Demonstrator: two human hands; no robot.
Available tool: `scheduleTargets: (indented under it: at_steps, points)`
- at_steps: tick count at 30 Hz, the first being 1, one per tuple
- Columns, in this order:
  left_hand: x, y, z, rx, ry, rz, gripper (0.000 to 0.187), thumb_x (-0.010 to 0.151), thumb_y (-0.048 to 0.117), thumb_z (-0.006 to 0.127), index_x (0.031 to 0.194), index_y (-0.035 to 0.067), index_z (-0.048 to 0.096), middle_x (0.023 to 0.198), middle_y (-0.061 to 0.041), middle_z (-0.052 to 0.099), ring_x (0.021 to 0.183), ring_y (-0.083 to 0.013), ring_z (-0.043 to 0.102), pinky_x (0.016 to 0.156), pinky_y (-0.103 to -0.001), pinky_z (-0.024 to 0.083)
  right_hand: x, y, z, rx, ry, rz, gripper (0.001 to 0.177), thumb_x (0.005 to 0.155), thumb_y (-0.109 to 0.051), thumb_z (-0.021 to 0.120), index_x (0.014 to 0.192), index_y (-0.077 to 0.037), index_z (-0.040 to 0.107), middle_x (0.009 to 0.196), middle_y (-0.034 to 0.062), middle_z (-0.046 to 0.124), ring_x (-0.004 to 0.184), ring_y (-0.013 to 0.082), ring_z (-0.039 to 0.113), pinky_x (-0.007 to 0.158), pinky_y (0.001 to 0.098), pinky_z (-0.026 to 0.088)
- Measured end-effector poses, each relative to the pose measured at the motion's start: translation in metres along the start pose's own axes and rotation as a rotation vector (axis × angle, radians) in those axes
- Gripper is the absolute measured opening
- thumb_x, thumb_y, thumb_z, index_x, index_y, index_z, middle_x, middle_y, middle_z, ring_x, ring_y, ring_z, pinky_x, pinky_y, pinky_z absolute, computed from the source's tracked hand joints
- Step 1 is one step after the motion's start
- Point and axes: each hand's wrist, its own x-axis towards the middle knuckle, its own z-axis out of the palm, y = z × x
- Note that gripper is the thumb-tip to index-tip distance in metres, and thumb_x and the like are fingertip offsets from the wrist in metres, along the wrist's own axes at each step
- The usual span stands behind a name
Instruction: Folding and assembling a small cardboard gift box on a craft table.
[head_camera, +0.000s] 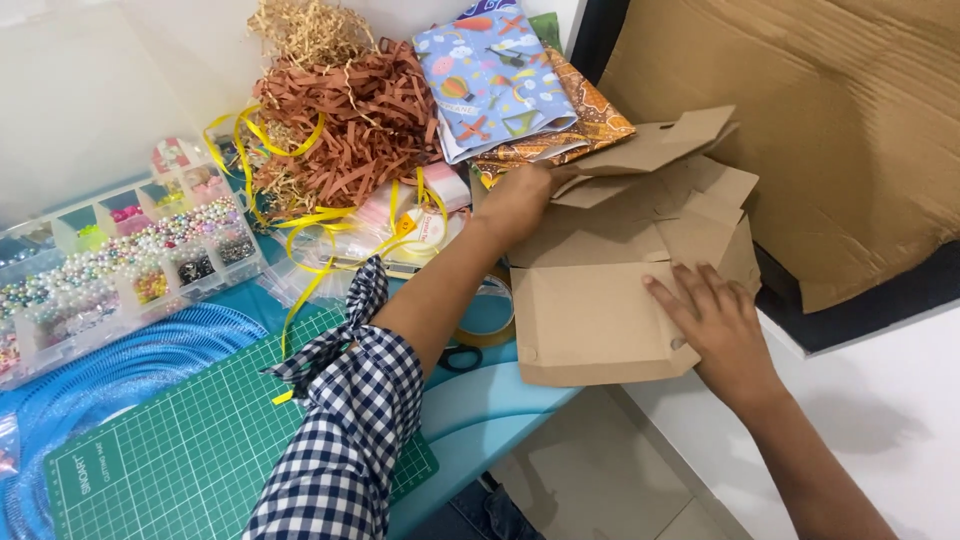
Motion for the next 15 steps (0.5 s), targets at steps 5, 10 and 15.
scheduleTargets:
  at_steps: [5, 10, 15]
  points:
    - [-0.016, 0.027, -0.045, -0.168, 0.027, 0.006, 0.043, 0.104, 0.002, 0.064, 0.141, 0.016, 0.08, 0.113, -0.021, 0.082, 0.103, -0.049, 0.084, 0.087, -0.06, 0.071, 0.028, 0.012, -0.038, 0.193, -0.099, -0.003, 0.066, 0.109, -0.017, 0.066, 0.174, -0.028, 0.06, 0.153, 0.0142, 0.073, 0.147, 0.0446, 0.069, 0.118, 0.0616, 0.058]
    - [-0.005, 0.029, -0.051, -0.12, 0.08, 0.015, 0.02, 0.101, 0.013, 0.07, 0.119, 0.013, 0.079, 0.104, -0.014, 0.081, 0.098, -0.0428, 0.085, 0.08, -0.052, 0.071, 0.064, 0.013, -0.025, 0.211, -0.161, -0.017, 0.051, 0.115, -0.014, 0.057, 0.165, -0.017, 0.066, 0.147, 0.0167, 0.078, 0.143, 0.0457, 0.071, 0.116, 0.0686, 0.056]
    - [-0.009, 0.027, -0.061, -0.208, 0.088, -0.014, 0.046, 0.098, 0.006, 0.063, 0.14, 0.015, 0.079, 0.117, -0.022, 0.082, 0.107, -0.0504, 0.083, 0.091, -0.057, 0.071, 0.085, 0.013, -0.02, 0.159, -0.328, -0.088, 0.065, 0.097, -0.03, 0.082, 0.161, -0.027, 0.069, 0.154, 0.0134, 0.077, 0.146, 0.0461, 0.071, 0.123, 0.0763, 0.048]
